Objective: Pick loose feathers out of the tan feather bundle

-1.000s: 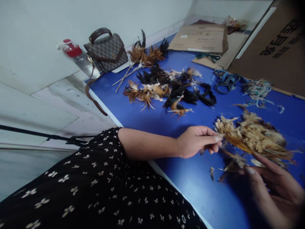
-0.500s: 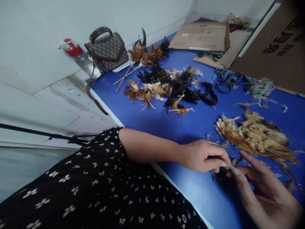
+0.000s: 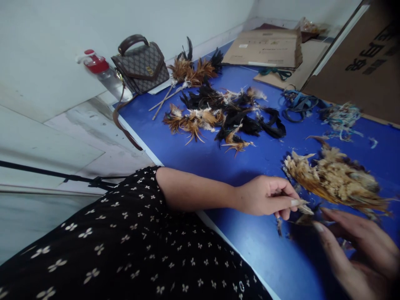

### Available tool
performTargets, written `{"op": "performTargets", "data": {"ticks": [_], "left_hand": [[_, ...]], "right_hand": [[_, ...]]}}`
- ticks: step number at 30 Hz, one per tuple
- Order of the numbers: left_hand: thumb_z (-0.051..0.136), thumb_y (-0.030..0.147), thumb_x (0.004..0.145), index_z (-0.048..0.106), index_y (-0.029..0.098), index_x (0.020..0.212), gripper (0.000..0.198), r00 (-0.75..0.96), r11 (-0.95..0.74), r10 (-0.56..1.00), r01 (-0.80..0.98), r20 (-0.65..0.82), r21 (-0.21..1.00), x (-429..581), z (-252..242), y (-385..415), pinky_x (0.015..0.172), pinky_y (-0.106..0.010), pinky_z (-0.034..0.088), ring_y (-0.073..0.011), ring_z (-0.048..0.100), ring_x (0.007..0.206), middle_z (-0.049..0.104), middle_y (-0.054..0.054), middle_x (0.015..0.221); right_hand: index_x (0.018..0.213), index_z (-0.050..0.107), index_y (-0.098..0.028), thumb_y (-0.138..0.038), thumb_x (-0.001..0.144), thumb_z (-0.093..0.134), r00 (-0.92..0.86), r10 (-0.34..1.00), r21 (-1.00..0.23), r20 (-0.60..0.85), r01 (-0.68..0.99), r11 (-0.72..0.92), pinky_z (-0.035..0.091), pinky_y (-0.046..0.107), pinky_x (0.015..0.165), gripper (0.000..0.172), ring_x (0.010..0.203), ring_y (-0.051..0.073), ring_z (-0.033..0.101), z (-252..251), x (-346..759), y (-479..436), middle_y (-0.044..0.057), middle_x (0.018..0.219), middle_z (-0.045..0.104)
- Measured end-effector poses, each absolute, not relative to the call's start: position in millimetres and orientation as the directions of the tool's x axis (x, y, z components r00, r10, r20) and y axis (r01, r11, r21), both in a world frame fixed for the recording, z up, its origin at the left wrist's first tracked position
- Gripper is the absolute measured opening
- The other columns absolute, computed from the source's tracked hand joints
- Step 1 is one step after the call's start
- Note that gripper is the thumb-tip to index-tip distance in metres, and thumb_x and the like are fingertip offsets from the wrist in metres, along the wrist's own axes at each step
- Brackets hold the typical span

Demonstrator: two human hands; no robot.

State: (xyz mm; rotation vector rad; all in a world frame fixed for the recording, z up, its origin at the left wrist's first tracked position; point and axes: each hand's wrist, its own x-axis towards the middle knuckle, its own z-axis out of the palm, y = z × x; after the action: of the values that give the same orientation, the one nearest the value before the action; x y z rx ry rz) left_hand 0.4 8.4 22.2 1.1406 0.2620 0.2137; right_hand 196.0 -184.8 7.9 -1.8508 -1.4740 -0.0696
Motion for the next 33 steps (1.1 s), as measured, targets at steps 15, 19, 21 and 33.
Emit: {"op": "performTargets", "data": {"ticks": [15, 19, 21, 33], "left_hand": [[0.079, 0.028, 0.098, 0.064, 0.019, 0.099, 0.018, 0.972, 0.394, 0.217, -0.005, -0.088, 0.919, -5, 4, 0, 0.054, -0.024, 0.052, -0.0081, 0.068, 0.063, 0.073, 0.001, 0.083], [0.094, 0.029, 0.085, 0.067, 0.018, 0.093, 0.030, 0.956, 0.423, 0.245, 0.046, -0.163, 0.905, -3, 4, 1, 0.056, -0.023, 0.049, -0.0059, 0.064, 0.059, 0.071, 0.005, 0.077], [0.096, 0.029, 0.083, 0.068, 0.017, 0.091, 0.031, 0.954, 0.438, 0.222, 0.086, -0.201, 0.895, -1, 4, 3, 0.058, -0.023, 0.049, -0.0057, 0.063, 0.059, 0.070, 0.005, 0.074], [0.077, 0.024, 0.101, 0.064, 0.017, 0.094, 0.016, 0.940, 0.548, 0.146, 0.182, -0.307, 0.816, -1, 19, 9, 0.064, -0.028, 0.052, -0.0079, 0.067, 0.063, 0.071, 0.003, 0.078]], "right_hand": [[0.115, 0.076, -0.036, -0.042, 0.102, 0.073, 0.193, 0.877, -0.502, 0.439, 0.863, 0.062, 0.059, 0.041, 0.087, 0.015, 0.092, 0.022, 0.077, 21, 165, -175, -0.001, 0.108, 0.078], [0.114, 0.075, -0.036, -0.043, 0.101, 0.074, 0.224, 0.867, -0.501, 0.445, 0.865, 0.034, 0.059, 0.044, 0.086, 0.015, 0.091, 0.024, 0.077, 20, 163, -175, -0.001, 0.107, 0.078], [0.114, 0.075, -0.037, -0.043, 0.101, 0.073, 0.233, 0.868, -0.504, 0.439, 0.863, 0.024, 0.059, 0.046, 0.087, 0.015, 0.090, 0.026, 0.077, 18, 163, -175, 0.000, 0.106, 0.078], [0.131, 0.079, -0.035, -0.035, 0.098, 0.080, 0.257, 0.788, -0.476, 0.559, 0.878, 0.051, 0.062, 0.045, 0.088, 0.033, 0.092, 0.024, 0.078, 16, 160, -170, 0.005, 0.117, 0.081]]}}
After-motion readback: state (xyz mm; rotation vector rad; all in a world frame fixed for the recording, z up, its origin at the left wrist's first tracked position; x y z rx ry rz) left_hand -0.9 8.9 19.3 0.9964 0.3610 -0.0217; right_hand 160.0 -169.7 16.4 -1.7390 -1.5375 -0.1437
